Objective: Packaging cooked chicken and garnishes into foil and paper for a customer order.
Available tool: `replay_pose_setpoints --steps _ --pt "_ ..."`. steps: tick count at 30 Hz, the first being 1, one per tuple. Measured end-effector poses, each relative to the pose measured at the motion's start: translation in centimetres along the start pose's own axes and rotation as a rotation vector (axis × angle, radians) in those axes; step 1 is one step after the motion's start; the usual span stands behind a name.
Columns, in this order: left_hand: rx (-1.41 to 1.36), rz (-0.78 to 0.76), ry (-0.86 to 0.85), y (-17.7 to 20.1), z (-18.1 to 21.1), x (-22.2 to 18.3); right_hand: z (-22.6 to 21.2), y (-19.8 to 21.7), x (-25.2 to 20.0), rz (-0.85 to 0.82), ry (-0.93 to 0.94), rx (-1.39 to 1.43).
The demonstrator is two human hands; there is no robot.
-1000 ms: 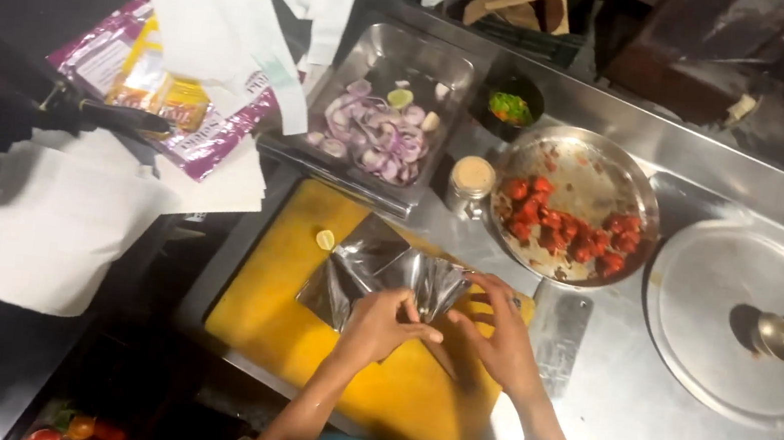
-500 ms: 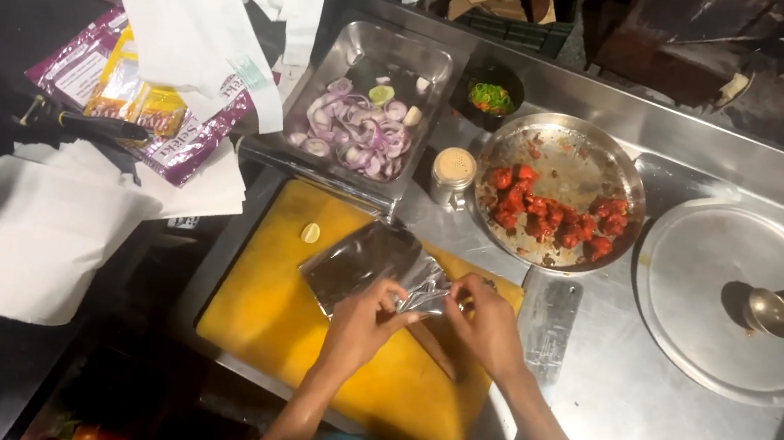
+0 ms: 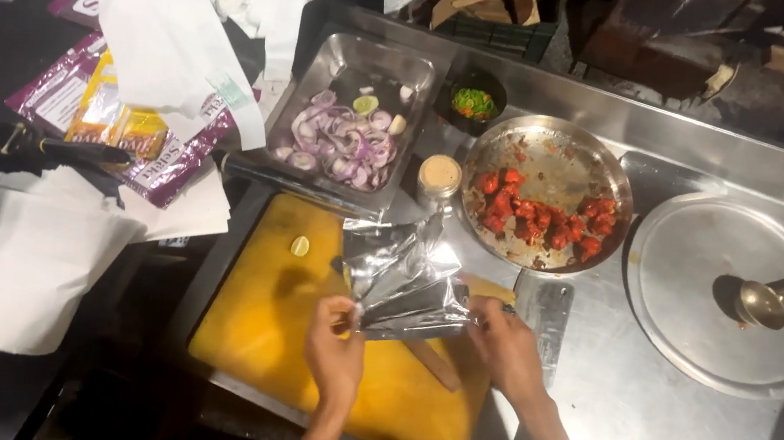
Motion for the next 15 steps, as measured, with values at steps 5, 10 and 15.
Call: replay_pose_setpoints --steps 5,10,15 --pt "-0.588 -0.183 0.018 -2.6 -4.4 -1.5 2.3 -2.5 -0.4 0.065 -0.179 0.534" --pt "-0.640 -0.183 0.124 -5.0 -8.5 -2.6 1.5 -3.9 -0.1 0.242 -0.254 1.297" --pt "-1.250 -0.272 0.418 -4.2 -3.4 -0.6 1.6 -5.9 0.5 0.244 -0.523 1.549"
Point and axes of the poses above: each hand's wrist, its own x-axis towards the middle knuckle, its own y-axis out of the back of the hand, z = x × y, the point moved 1 cm from there along x, towards the middle knuckle, and after that the axes turned 11 degrees about -z, right-handed, at the moved point
